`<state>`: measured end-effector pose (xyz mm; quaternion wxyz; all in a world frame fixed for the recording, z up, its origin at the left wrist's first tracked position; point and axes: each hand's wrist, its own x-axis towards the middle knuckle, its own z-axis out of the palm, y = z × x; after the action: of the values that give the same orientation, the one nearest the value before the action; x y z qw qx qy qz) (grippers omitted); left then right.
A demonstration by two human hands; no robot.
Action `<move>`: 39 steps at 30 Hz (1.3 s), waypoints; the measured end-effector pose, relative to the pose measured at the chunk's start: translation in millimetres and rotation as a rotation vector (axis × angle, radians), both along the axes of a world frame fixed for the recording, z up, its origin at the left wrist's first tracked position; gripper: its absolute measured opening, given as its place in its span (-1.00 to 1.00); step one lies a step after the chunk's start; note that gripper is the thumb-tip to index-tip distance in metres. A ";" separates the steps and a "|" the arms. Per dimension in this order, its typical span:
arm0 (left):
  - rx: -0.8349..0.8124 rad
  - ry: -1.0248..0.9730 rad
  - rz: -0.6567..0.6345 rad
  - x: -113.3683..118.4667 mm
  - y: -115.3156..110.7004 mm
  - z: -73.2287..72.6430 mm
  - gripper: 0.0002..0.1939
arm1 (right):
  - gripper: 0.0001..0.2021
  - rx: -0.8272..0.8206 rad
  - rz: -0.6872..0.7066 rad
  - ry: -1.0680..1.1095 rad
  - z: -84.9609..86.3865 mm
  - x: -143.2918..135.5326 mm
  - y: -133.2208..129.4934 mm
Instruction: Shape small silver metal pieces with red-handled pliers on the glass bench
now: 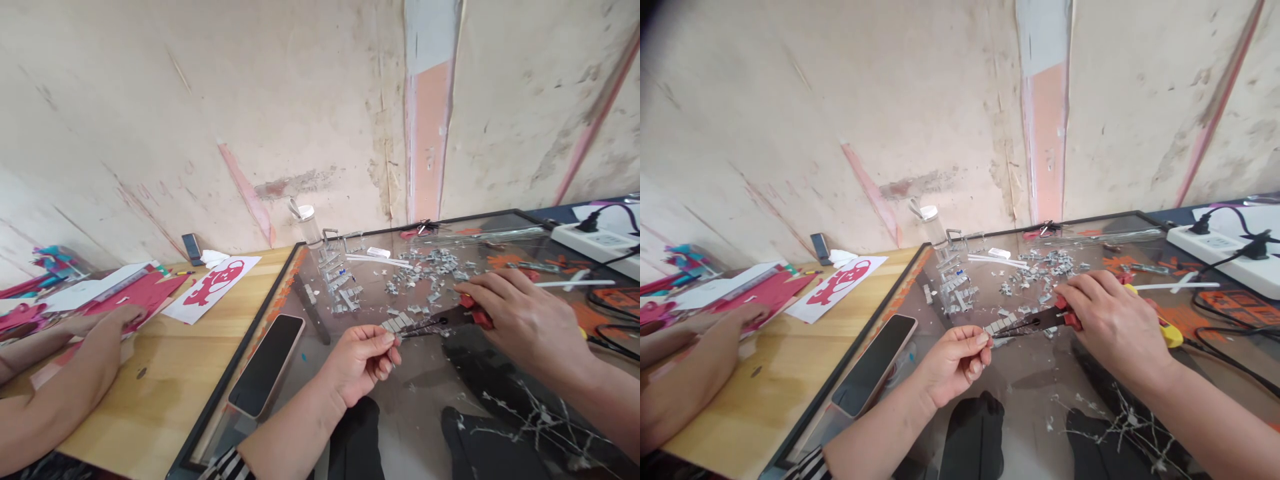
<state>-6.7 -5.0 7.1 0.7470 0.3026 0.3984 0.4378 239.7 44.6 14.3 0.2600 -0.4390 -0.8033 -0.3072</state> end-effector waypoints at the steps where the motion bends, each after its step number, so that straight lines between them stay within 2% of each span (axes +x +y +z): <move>1: -0.008 -0.012 0.001 0.0 0.0 -0.2 -0.79 | -0.78 0.001 -0.001 0.001 0.0 0.0 0.1; 12: -0.103 -0.128 -0.007 -1.1 0.0 -0.4 -0.88 | -0.74 0.082 0.019 -0.001 6.0 -2.0 -3.5; 35: -0.241 -0.234 -0.019 -1.4 -1.3 -0.5 -0.93 | -0.75 0.042 -0.022 -0.007 5.2 -1.6 -3.1; 39: -0.223 -0.196 0.038 1.3 -2.6 1.5 -0.93 | -0.76 0.010 -0.034 -0.007 4.2 -0.2 -2.9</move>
<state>-5.3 -7.6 8.7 0.8028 0.1658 0.3754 0.4324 239.4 41.7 18.5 0.2541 -0.4500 -0.7952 -0.3171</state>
